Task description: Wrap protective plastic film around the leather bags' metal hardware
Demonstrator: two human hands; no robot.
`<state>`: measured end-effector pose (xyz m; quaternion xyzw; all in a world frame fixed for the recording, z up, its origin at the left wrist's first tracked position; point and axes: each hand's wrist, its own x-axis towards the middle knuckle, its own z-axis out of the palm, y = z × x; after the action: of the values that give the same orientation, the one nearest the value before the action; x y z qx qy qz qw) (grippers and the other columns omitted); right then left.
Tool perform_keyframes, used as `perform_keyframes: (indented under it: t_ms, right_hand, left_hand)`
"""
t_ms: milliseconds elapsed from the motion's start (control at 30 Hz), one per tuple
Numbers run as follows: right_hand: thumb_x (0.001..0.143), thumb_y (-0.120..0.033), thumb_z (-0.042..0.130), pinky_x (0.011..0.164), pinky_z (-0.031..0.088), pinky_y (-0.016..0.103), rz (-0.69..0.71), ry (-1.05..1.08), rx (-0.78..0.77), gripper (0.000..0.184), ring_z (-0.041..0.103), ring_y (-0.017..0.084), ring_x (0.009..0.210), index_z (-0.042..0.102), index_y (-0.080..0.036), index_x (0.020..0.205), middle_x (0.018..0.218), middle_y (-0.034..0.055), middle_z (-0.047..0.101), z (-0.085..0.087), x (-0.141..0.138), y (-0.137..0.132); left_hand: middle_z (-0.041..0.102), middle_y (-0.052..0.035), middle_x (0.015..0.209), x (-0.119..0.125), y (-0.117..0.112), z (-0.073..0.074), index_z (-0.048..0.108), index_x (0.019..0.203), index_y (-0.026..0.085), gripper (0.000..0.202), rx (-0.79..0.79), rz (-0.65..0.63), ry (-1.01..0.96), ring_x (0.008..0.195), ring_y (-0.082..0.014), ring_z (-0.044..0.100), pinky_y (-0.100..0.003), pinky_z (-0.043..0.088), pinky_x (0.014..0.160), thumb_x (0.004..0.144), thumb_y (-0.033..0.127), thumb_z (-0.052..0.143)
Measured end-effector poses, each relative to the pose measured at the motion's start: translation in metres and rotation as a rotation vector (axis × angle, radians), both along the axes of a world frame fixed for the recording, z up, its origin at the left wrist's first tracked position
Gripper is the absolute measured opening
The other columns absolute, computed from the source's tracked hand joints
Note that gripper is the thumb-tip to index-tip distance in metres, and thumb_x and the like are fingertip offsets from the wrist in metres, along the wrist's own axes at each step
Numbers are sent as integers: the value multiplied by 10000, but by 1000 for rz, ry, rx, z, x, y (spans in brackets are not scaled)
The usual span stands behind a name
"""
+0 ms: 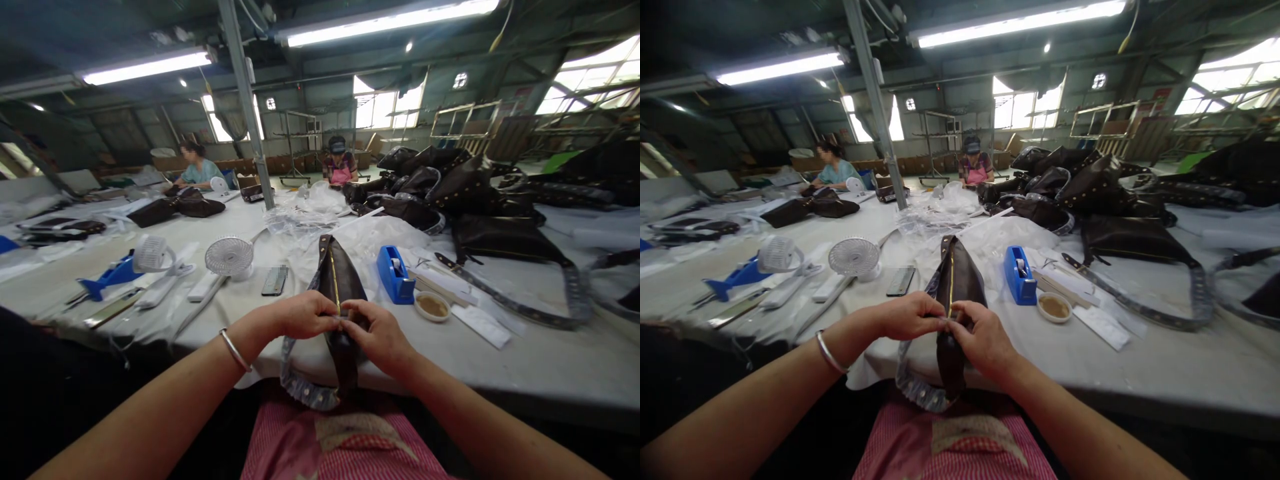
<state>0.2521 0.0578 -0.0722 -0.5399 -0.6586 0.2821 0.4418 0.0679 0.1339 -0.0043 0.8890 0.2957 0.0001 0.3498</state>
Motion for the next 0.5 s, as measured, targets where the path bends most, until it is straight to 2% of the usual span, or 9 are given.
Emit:
perform_keyframes:
  t_ms: [100,200,300,367,500]
  right_hand:
    - [879,-178,619,707,487,285,67,-73,125,129,639,169,771,741,-216,897,824,32,674,-1,0,1]
    - [898,-150,583,691,467,284,49,-206,247,160,615,170,754,722,-197,835,806,45,636,-1,-1,0]
    - [939,-161,533,673,430,291,20,-375,376,222,578,174,730,674,-177,769,784,57,606,0,-2,-4]
    - [968,-165,490,663,401,303,19,-496,459,283,549,176,711,645,-174,732,761,61,594,1,-3,-7]
    - [970,-148,491,658,370,329,86,-699,586,268,508,188,705,637,-171,746,762,63,603,5,3,-7]
  left_hand:
    - [480,39,567,1,-3,4,655,678,166,245,66,-3,29,566,-114,397,-253,292,547,871,284,562]
    - [548,7,600,6,-8,9,624,637,176,188,124,47,48,600,-143,437,-283,316,609,815,226,590]
    - [509,3,570,12,-14,10,526,560,191,222,95,144,66,589,-154,418,-307,316,619,769,205,601]
    - [463,19,540,13,-16,6,473,528,199,256,-14,202,76,551,-141,390,-300,306,578,752,218,595]
    - [388,54,499,9,-17,-7,423,563,217,266,-404,296,52,441,-108,335,-263,273,452,773,352,513]
